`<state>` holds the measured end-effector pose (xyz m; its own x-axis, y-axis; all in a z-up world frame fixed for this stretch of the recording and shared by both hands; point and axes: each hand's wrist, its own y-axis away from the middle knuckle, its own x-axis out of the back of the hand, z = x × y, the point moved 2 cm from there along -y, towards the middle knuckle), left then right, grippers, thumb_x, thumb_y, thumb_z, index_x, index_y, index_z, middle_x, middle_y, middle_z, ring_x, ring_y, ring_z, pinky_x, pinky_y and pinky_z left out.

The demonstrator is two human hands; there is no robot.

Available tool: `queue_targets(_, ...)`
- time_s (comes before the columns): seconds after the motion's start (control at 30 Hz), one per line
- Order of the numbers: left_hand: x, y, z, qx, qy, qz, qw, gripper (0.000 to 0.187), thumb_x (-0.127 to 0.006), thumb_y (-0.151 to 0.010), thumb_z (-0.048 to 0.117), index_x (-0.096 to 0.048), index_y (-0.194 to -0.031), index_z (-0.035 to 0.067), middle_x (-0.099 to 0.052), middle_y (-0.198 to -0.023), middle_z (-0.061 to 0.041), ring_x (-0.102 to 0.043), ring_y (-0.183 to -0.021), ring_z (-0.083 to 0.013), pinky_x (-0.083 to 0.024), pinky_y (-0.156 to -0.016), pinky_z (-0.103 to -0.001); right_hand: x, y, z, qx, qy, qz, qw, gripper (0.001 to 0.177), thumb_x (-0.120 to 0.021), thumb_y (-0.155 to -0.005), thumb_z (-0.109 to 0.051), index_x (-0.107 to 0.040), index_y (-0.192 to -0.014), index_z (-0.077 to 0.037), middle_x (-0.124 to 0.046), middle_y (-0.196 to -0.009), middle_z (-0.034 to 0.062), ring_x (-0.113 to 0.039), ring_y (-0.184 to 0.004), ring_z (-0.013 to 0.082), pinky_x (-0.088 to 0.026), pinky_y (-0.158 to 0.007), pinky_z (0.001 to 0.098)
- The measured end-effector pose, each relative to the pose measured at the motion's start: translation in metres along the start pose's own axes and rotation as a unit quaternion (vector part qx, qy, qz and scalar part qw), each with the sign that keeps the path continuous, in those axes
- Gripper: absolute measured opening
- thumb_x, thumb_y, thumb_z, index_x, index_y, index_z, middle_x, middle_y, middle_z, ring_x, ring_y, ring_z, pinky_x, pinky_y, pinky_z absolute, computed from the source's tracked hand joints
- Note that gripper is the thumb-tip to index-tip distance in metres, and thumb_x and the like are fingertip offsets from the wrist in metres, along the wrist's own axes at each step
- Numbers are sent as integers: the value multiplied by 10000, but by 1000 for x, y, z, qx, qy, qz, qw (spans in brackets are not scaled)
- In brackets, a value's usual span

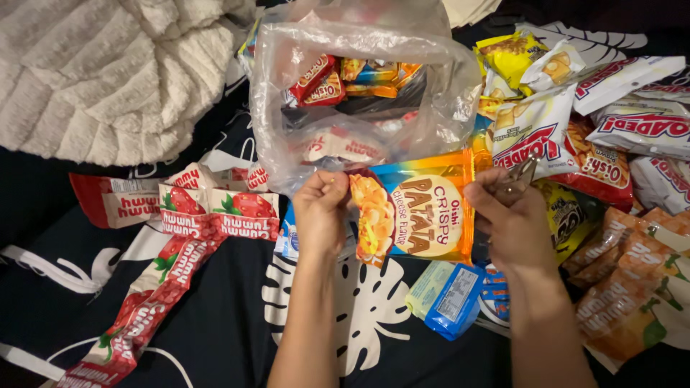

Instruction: The person uses scissors to cut open multiple snack packages, including chips and crackers, one at a time. Each opened package is placed into a clear plastic bag. The person repeats this process for several different snack types throughout the clip.

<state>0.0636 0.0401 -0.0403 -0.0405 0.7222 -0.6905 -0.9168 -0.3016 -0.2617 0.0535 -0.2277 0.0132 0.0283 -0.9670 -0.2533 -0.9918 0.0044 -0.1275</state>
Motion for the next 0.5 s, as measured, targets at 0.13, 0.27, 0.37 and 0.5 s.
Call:
queue_targets(0.13,-6,8,2,89,34,-6,995,163,-683,-1015,201,-639,-968,51,-610,-818,4,-607,-714,-108,-526,-635,-289,-2,4,2,57,5,24,998,66,-705,-960,-47,-660,-1007,-58,-638,-809,-24,-524,-608,31,-366,-510,186)
queue_targets(0.27,-26,14,7,188,-120,-70,972,281,-713,-896,236,-615,-1123,103,-698,-981,-4,-692,-871,-110,-583,-763,-289,-2,1,0,83,6,37,996,68,-700,-968,-27,-650,-1003,-58,-657,-841,-22,-570,-661,35,-412,-557,190)
queue_targets(0.37,-34,18,11,228,-165,-86,956,363,-755,-898,226,-645,-1194,48,-726,-1048,-45,-707,-917,-135,-584,-802,-297,-3,0,4,90,-6,24,996,73,-707,-967,-28,-653,-1006,-58,-658,-841,-24,-555,-658,32,-403,-565,188)
queue_targets(0.5,-38,18,18,127,-113,-134,976,382,-794,-895,167,-652,-1218,21,-729,-1097,-43,-701,-962,-118,-577,-878,-288,1,-2,5,70,48,30,996,85,-734,-946,-54,-669,-1000,-48,-595,-759,-38,-461,-571,30,-337,-499,199)
